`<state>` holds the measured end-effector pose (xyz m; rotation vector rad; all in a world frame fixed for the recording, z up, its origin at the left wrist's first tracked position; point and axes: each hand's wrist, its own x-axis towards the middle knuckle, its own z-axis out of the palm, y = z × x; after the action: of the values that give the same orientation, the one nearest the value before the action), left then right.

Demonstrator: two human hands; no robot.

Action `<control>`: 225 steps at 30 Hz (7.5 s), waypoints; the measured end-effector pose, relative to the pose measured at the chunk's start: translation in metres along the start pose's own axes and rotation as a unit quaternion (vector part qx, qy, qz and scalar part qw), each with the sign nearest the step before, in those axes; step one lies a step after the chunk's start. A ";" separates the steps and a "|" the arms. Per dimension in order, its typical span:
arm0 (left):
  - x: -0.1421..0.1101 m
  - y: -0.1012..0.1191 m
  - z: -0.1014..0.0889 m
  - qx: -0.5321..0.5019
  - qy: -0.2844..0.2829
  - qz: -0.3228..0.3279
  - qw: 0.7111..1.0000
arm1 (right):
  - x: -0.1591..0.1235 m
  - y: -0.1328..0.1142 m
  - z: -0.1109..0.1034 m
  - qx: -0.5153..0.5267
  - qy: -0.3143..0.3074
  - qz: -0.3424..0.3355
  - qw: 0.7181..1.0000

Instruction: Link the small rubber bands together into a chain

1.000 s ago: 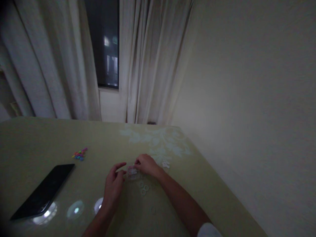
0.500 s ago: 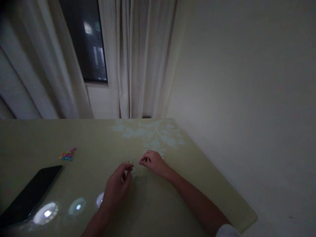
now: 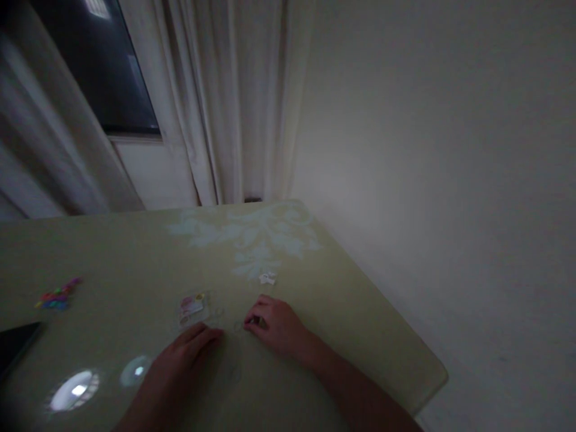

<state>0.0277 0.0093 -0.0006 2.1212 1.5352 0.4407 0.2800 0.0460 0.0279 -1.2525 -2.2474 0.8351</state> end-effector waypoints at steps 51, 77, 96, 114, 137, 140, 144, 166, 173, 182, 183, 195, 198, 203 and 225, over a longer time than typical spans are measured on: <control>0.002 -0.004 -0.010 -0.134 0.125 0.030 0.983 | -0.011 -0.015 0.002 -0.065 -0.127 -0.038 0.989; -0.003 0.021 -0.015 -0.293 0.130 0.107 0.941 | -0.008 -0.022 0.022 0.314 -0.070 0.044 0.946; -0.003 0.020 -0.008 -0.288 0.130 0.128 0.940 | -0.007 -0.019 0.030 0.350 -0.072 0.062 0.932; -0.005 0.019 -0.008 -0.318 0.183 0.021 0.930 | 0.003 -0.006 0.028 -0.153 -0.023 -0.038 0.987; -0.006 0.017 -0.005 -0.333 0.177 0.040 0.925 | 0.007 0.007 0.005 0.120 0.130 0.027 0.984; -0.006 0.015 -0.003 -0.331 0.178 0.030 0.926 | 0.007 0.019 0.003 0.039 0.073 0.018 0.996; -0.005 0.020 -0.006 -0.331 0.183 0.039 0.925 | 0.005 0.019 0.008 -0.028 0.008 -0.008 1.000; -0.004 0.021 -0.005 -0.332 0.158 0.098 0.925 | -0.008 -0.033 0.017 0.360 -0.040 -0.005 0.932; -0.003 0.014 -0.014 -0.350 0.237 0.023 0.906 | 0.000 -0.011 0.030 0.131 0.072 -0.026 0.988; 0.007 -0.001 -0.006 -0.387 0.261 -0.001 0.885 | 0.035 -0.002 0.049 -0.048 0.022 -0.036 0.998; 0.008 -0.001 -0.006 -0.385 0.261 0.003 0.885 | 0.039 -0.004 0.049 -0.062 0.015 -0.029 0.998; 0.011 -0.007 -0.013 -0.348 0.269 0.022 0.898 | 0.021 -0.022 0.053 0.061 0.055 -0.005 0.997; 0.010 -0.002 -0.010 -0.341 0.240 0.047 0.908 | 0.020 -0.026 0.042 0.238 0.077 0.016 0.968; 0.003 0.011 -0.008 -0.369 0.198 0.055 0.907 | 0.014 -0.035 0.040 0.366 0.038 0.028 0.930; -0.001 0.008 -0.014 -0.367 0.260 -0.016 0.893 | 0.010 -0.026 0.050 -0.125 -0.034 -0.056 0.990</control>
<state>0.0266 0.0091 0.0159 1.4283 1.3366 1.4139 0.2281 0.0292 0.0097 -1.2053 -2.5144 0.5761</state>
